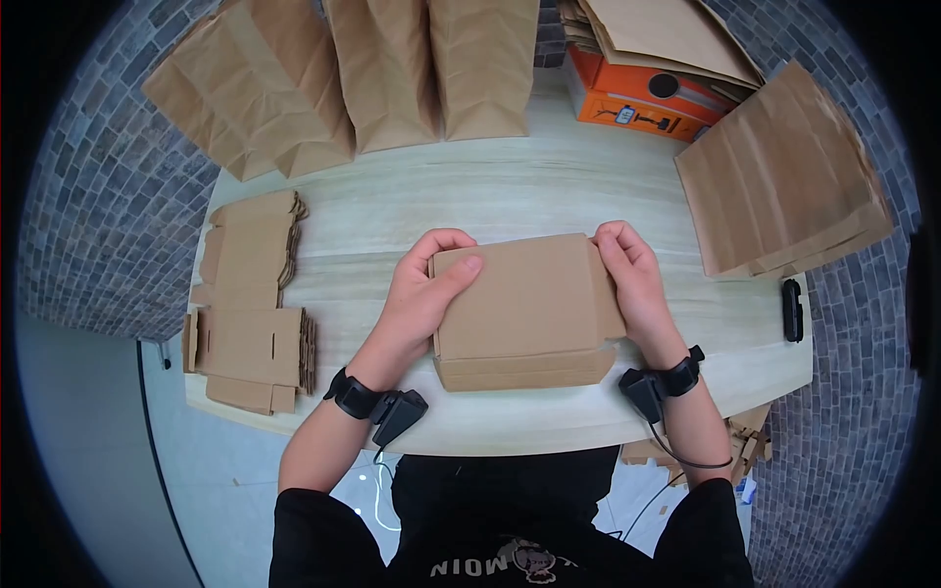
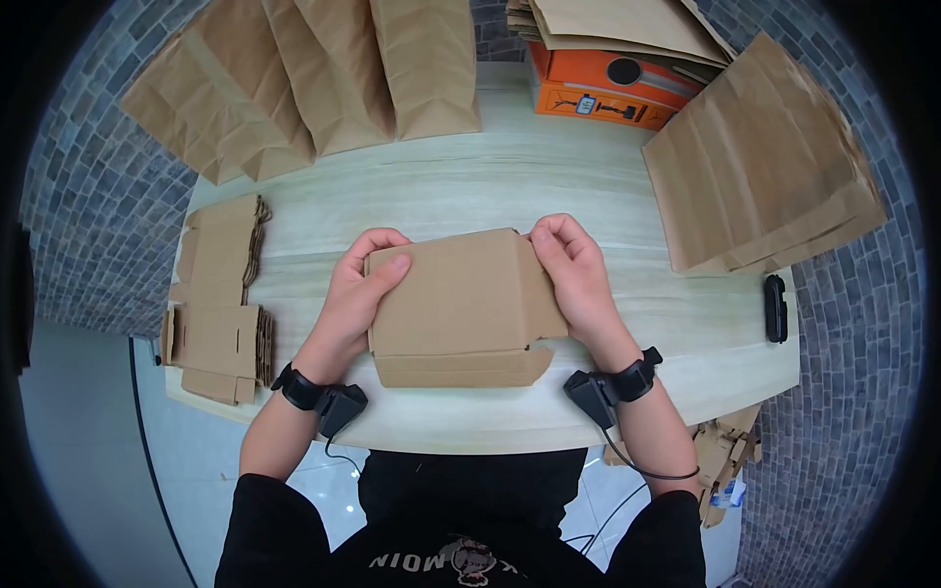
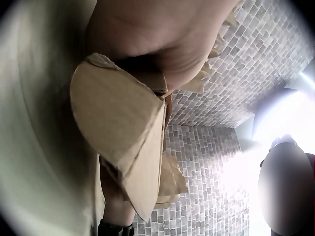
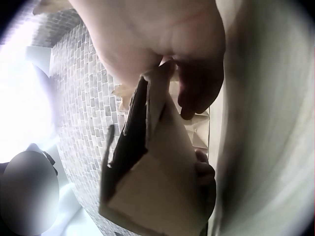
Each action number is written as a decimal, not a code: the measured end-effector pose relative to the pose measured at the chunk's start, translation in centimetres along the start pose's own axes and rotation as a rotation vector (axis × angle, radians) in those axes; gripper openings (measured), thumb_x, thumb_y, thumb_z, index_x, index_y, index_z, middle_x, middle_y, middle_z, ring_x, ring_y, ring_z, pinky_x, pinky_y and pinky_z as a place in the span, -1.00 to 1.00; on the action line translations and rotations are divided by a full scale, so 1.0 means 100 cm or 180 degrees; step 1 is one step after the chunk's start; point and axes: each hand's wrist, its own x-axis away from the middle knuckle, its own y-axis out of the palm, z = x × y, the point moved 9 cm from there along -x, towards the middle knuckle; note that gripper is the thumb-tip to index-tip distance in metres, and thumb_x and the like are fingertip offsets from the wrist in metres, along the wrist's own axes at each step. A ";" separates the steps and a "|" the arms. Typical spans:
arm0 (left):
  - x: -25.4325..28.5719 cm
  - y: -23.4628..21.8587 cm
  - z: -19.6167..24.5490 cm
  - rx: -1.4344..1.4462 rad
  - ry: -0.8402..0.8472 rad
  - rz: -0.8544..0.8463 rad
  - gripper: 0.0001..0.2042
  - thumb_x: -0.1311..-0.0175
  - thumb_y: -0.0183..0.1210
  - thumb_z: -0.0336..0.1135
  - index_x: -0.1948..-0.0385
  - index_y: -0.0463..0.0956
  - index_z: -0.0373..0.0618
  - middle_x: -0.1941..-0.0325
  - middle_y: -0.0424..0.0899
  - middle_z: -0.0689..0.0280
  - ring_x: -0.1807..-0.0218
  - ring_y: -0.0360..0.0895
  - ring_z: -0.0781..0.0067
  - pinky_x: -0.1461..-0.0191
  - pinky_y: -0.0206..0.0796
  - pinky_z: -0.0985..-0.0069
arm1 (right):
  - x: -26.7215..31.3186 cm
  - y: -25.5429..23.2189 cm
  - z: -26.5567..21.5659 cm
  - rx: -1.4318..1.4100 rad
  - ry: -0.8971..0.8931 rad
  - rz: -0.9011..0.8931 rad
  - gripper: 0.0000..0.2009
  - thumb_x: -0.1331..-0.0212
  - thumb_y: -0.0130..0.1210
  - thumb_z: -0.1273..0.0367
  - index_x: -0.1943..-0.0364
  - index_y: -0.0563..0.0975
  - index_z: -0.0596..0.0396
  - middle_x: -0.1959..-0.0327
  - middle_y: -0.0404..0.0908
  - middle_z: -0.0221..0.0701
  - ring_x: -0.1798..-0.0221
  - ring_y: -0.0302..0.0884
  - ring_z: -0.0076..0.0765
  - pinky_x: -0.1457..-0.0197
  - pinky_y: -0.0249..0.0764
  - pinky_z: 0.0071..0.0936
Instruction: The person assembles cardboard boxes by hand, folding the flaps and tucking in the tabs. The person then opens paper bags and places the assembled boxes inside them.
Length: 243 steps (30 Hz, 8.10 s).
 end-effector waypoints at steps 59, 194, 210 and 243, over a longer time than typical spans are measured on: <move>0.014 0.019 0.038 -0.1834 0.1299 -0.0458 -0.23 -0.41 0.13 -0.08 -0.46 -0.09 -0.28 -0.50 0.11 0.02 -0.51 0.11 0.14 -0.49 0.02 0.31 | 0.016 0.018 -0.004 0.1474 -0.0712 -0.0228 -0.52 -0.34 0.15 0.19 -0.18 0.38 0.25 -0.09 0.53 -0.30 -0.14 0.42 -0.40 -0.26 0.31 -0.38; 0.103 -0.001 0.114 -0.3046 0.0912 -0.0150 -0.86 -0.30 0.12 -0.44 0.19 0.61 -0.18 0.44 0.67 0.36 0.43 0.54 0.59 0.35 0.39 0.59 | -0.010 -0.031 -0.035 0.2596 -0.1620 0.0566 -0.85 -0.19 -0.04 0.61 0.32 0.59 0.21 0.39 0.63 -0.36 0.27 0.55 -0.43 0.16 0.44 -0.55; 0.181 -0.316 0.168 -0.5626 -0.0165 0.2989 -0.76 -0.16 0.14 -0.31 0.16 0.56 -0.16 0.22 0.68 -0.08 0.12 0.62 -0.17 0.06 0.47 0.09 | -0.013 -0.037 -0.025 0.2250 -0.1340 0.0431 -0.83 -0.18 -0.06 0.59 0.30 0.60 0.22 0.44 0.60 -0.46 0.34 0.45 -0.63 0.27 0.35 -0.64; 0.032 0.039 0.054 -0.4079 0.0819 0.0307 -0.36 -0.47 -0.13 -0.23 -0.47 -0.17 -0.28 0.00 0.34 -0.06 0.08 0.15 0.09 -0.26 0.12 0.32 | 0.032 0.020 -0.003 -0.1434 0.1177 -0.1994 -0.29 -0.16 0.18 0.48 -0.44 0.16 0.15 -0.29 0.42 -0.32 -0.36 0.33 -0.32 -0.43 0.24 -0.30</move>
